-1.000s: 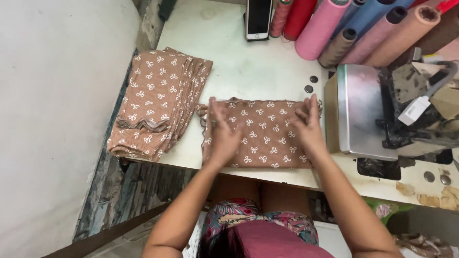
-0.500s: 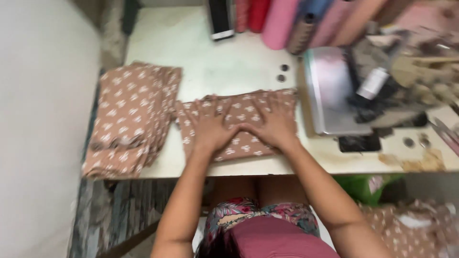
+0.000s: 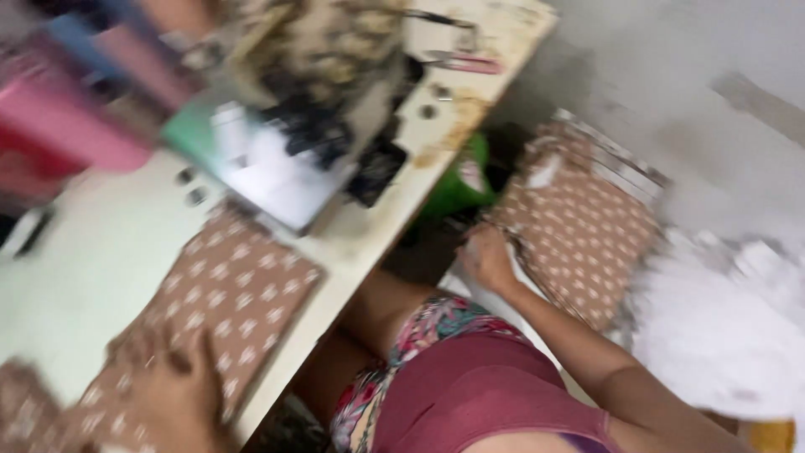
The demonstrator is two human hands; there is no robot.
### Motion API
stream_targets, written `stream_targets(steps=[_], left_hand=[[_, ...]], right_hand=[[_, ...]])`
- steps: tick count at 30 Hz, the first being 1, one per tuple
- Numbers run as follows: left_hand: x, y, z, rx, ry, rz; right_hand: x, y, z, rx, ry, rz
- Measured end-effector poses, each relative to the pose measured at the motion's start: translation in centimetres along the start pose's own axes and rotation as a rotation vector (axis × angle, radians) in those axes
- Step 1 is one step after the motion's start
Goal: Folding and stacking small brown patterned garments on a sewing workstation
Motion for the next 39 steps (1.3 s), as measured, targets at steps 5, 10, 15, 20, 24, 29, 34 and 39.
stream_targets(steps=[5,10,15,20,24,29,34,39], left_hand=[[1.8,-1.5,0.1,0.017,0.057,0.003],[-2.5,1.8,0.2,0.267,0.339,0.029],[-1.7,1.0,0.1,0.197,0.255,0.059],[-1.5,1.1,0.0,0.191,0.212,0.043],[-1.7,1.1,0.1,0.213,0.251,0.05],[-1.7,1.1,0.0,0.249,0.242,0.012],[0.8,-0.9,0.1,0.179,0.17,0.027],[3.2,-1.8,-1.7,0.315,0.244,-0.103]], right_hand=[[15.6,-4.7,-12.0,-0.038,0.639,-0.694],[14.0,-5.9,-9.8,-0.03,0.533,-0.636],[12.6,-3.8,-3.7,0.121,0.355,-0.409],[17.5,0.8,0.2,0.257,0.483,-0.371],[18.0,0.3,4.8,0.061,0.726,-0.523],[18.9,0.9,7.5,-0.226,0.883,-0.713],[22.6,2.0,5.9,-0.092,0.923,-0.485],[11.7,-6.5,9.6,0.024,1.077,0.115]])
Point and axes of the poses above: each hand's wrist, its own z-axis towards the middle knuckle, its own y-axis out of the palm, x = y × z, the point moved 3 cm from there along z, towards the middle knuckle, and after that the axes turned 14 degrees about x, right-handed, at the moved point
